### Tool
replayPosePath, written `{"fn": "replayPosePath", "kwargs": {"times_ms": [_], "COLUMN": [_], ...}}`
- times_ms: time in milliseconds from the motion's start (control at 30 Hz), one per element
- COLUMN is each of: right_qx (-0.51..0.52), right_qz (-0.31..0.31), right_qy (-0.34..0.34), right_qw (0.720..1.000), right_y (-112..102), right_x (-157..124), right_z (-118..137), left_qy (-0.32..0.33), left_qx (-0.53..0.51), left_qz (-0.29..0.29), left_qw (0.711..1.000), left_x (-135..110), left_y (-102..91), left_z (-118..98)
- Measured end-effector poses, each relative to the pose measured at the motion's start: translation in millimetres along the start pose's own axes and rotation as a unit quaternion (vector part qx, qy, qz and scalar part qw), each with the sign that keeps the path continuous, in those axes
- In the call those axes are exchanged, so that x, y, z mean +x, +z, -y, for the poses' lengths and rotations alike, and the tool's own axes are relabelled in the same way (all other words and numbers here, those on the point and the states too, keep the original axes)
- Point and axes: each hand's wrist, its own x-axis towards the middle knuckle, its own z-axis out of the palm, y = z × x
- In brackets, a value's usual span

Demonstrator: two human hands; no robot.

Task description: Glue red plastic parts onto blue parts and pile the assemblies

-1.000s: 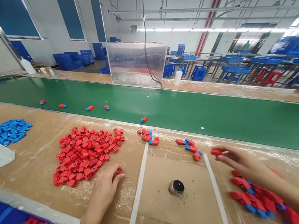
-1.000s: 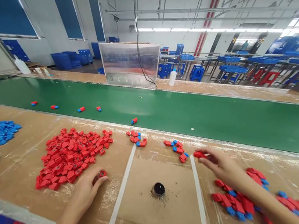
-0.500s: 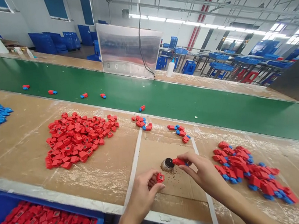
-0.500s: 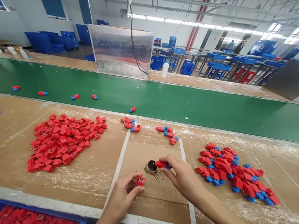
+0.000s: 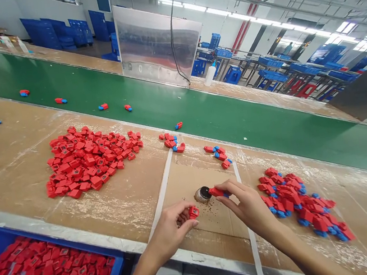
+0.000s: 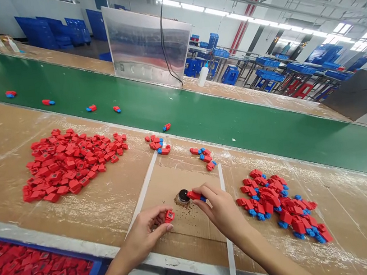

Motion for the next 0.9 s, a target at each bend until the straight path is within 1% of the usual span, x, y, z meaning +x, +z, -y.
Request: {"fn": "replayPosePath", "kwargs": {"times_ms": [433,733,900], "right_qx": [-0.023,-0.030,-0.042], "right_qz": [-0.002,-0.003,-0.002], "right_qy": [-0.020,-0.019,-0.019], "right_qw": [1.000,0.999,0.999], "right_y": [-0.7,0.8,1.8], "right_x": [1.0,-0.3,-0.3], "right_z": [3.3,2.3,3.5], "left_qy": [-0.002,0.005,0.000], "left_qx": [-0.008,0.011,0.005], "left_qz": [0.006,0.006,0.004], "left_qw": [1.000,1.000,1.000], "left_x": [-0.6,-1.8,-2.7], "left_y": [0.0,0.0,0.4], "left_z": [0.4,-3.7,-3.6]}}
